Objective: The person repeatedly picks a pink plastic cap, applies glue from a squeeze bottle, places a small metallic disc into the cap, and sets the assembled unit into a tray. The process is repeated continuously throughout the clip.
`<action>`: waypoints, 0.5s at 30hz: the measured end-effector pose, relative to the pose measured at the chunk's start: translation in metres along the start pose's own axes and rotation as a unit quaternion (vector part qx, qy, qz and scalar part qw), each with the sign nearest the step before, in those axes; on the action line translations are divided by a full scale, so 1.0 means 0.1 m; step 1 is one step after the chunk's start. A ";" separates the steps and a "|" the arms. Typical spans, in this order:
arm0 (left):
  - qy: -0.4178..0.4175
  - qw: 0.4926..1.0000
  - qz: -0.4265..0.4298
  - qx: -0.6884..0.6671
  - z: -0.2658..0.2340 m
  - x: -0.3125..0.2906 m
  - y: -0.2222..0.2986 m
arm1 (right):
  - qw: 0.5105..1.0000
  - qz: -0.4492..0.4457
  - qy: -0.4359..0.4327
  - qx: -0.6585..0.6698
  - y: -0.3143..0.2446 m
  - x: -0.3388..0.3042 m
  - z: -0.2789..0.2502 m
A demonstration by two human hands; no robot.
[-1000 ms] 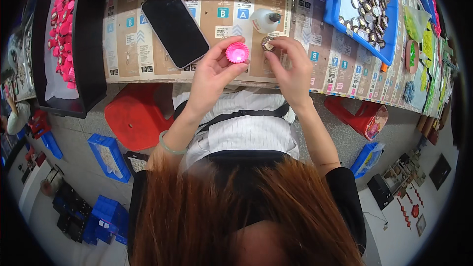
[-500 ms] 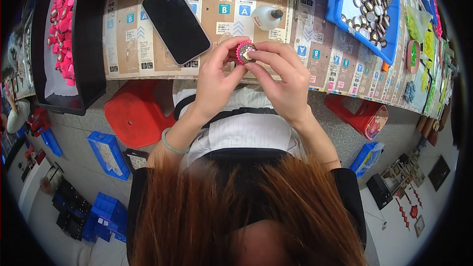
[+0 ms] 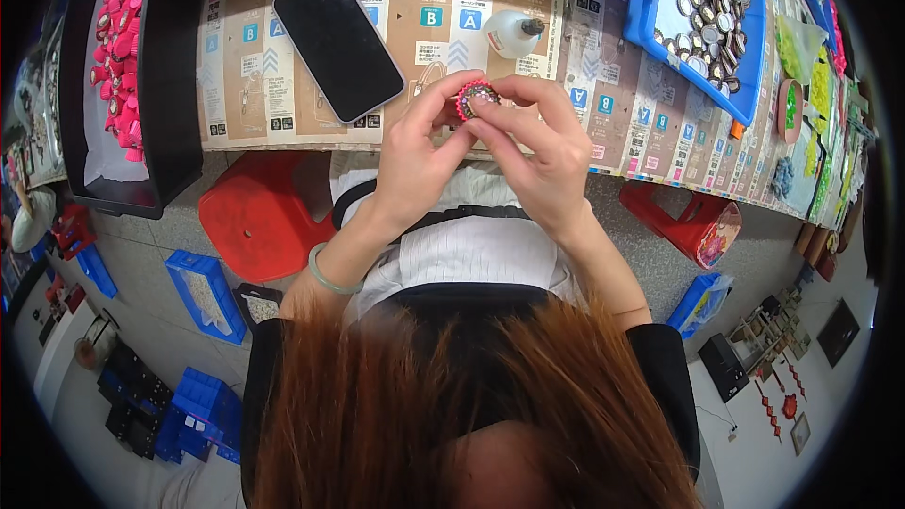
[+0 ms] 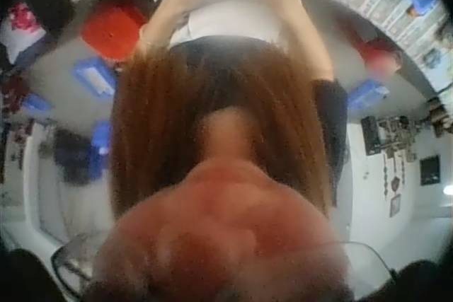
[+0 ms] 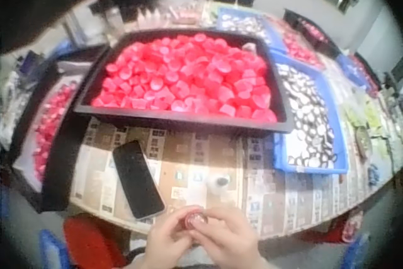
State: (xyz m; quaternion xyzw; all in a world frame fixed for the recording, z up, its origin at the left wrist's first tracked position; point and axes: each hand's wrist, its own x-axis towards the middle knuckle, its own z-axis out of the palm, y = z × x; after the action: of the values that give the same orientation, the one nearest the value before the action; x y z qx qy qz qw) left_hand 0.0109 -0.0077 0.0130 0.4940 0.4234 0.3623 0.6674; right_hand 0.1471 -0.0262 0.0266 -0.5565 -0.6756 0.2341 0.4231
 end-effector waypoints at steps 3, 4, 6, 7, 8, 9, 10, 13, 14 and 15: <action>-0.018 0.978 -0.056 -0.202 0.01 0.00 0.04 | 1.000 -0.020 -0.018 0.000 -0.01 0.00 0.00; -0.037 0.959 -0.076 -0.272 -0.02 0.01 0.03 | 0.999 -0.026 -0.025 -0.012 -0.02 0.00 0.00; -0.047 0.933 -0.104 -0.341 -0.03 0.02 0.01 | 0.998 -0.037 -0.038 -0.036 -0.03 -0.02 -0.03; -0.038 0.932 -0.112 -0.343 -0.01 0.02 0.01 | 0.998 -0.039 -0.035 -0.026 -0.03 -0.02 -0.02; -0.029 0.931 -0.121 -0.344 0.01 0.03 0.00 | 0.999 -0.041 -0.031 -0.016 -0.03 -0.03 -0.01; -0.028 0.942 -0.121 -0.311 0.01 0.03 -0.01 | 0.999 -0.043 -0.027 -0.006 -0.03 -0.03 0.00; -0.030 0.952 -0.122 -0.278 0.01 0.03 -0.03 | 0.999 -0.036 -0.031 0.012 -0.03 -0.04 0.01; -0.026 0.959 -0.138 -0.248 0.00 0.03 -0.03 | 0.998 -0.028 -0.041 0.037 -0.01 -0.05 0.02; -0.023 0.957 -0.145 -0.249 0.00 0.03 -0.03 | 0.998 -0.033 -0.045 0.025 0.00 -0.04 0.04; -0.022 0.955 -0.148 -0.257 0.00 0.03 -0.02 | 0.998 -0.038 -0.049 0.014 0.01 -0.04 0.05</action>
State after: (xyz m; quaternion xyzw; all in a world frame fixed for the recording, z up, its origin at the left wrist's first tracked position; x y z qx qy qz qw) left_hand 0.0121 -0.0050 0.0104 0.2452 0.3692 0.3451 0.8273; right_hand 0.1436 -0.0289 0.0216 -0.5121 -0.7130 0.2538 0.4061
